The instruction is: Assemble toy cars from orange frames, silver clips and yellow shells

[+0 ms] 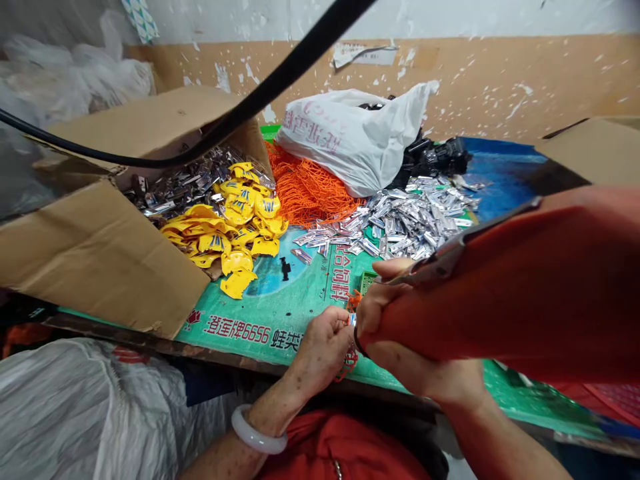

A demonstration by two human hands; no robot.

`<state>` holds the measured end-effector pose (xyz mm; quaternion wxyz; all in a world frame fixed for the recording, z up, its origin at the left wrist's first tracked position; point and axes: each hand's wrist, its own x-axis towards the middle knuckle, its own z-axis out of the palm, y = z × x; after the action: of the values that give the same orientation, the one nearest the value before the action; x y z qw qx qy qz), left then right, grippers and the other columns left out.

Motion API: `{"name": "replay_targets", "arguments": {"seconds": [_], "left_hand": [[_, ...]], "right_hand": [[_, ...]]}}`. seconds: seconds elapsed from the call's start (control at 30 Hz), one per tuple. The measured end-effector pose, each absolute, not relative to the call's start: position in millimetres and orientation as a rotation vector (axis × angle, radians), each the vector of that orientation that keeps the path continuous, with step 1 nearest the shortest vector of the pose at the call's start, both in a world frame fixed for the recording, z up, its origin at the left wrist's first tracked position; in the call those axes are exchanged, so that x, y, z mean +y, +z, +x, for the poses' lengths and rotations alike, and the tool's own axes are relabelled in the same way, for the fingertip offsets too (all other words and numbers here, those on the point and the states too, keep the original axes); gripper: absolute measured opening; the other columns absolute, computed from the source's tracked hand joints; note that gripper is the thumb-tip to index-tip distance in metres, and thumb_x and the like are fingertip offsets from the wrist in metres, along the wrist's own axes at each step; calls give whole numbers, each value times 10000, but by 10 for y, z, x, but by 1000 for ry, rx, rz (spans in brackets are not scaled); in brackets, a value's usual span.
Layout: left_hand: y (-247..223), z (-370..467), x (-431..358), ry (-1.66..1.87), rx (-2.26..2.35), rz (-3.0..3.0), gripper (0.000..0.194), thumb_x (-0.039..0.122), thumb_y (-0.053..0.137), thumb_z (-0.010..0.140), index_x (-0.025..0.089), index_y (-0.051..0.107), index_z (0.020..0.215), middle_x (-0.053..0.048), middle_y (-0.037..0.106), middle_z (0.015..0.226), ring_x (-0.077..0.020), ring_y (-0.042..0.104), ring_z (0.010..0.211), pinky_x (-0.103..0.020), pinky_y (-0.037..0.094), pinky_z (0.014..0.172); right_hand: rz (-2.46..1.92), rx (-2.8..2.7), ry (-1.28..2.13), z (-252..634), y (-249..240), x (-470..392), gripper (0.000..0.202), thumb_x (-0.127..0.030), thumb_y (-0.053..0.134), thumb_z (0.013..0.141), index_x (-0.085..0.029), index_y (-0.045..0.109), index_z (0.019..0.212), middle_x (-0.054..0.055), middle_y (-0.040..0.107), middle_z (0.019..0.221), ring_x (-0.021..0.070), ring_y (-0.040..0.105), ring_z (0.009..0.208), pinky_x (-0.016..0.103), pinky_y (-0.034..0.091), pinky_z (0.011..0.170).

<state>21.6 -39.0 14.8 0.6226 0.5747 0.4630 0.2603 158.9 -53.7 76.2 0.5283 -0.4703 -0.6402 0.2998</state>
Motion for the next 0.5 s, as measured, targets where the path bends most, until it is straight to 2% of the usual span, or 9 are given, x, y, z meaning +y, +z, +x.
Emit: {"name": "replay_targets", "arguments": {"seconds": [0.13,0.33,0.5], "left_hand": [[168,224,-369,601,1090,1289,158,316,495,744,170,546,777,33,499,592,-139,451,581,-244,370,552],[108,229,-381,614,1097,1166,122,291,509,699,182,528,749,66,431,521,-103,358,476,-226,287,460],[27,233,-385,669,1045,1014,127,282,555,681,177,536,750,44,520,589,-107,430,522,-217,315,481]], "right_hand": [[-1057,-1596,793,1519,765,-578,147,-228,647,674,-256,505,646,-17,544,608,183,581,663,374,544,652],[-1002,-1592,837,1506,723,-571,219,-203,663,655,-258,460,594,-21,514,573,178,547,639,407,529,730],[-951,-1524,922,1529,686,-556,159,-279,666,688,-267,516,637,-45,498,541,160,530,582,390,537,671]]}}
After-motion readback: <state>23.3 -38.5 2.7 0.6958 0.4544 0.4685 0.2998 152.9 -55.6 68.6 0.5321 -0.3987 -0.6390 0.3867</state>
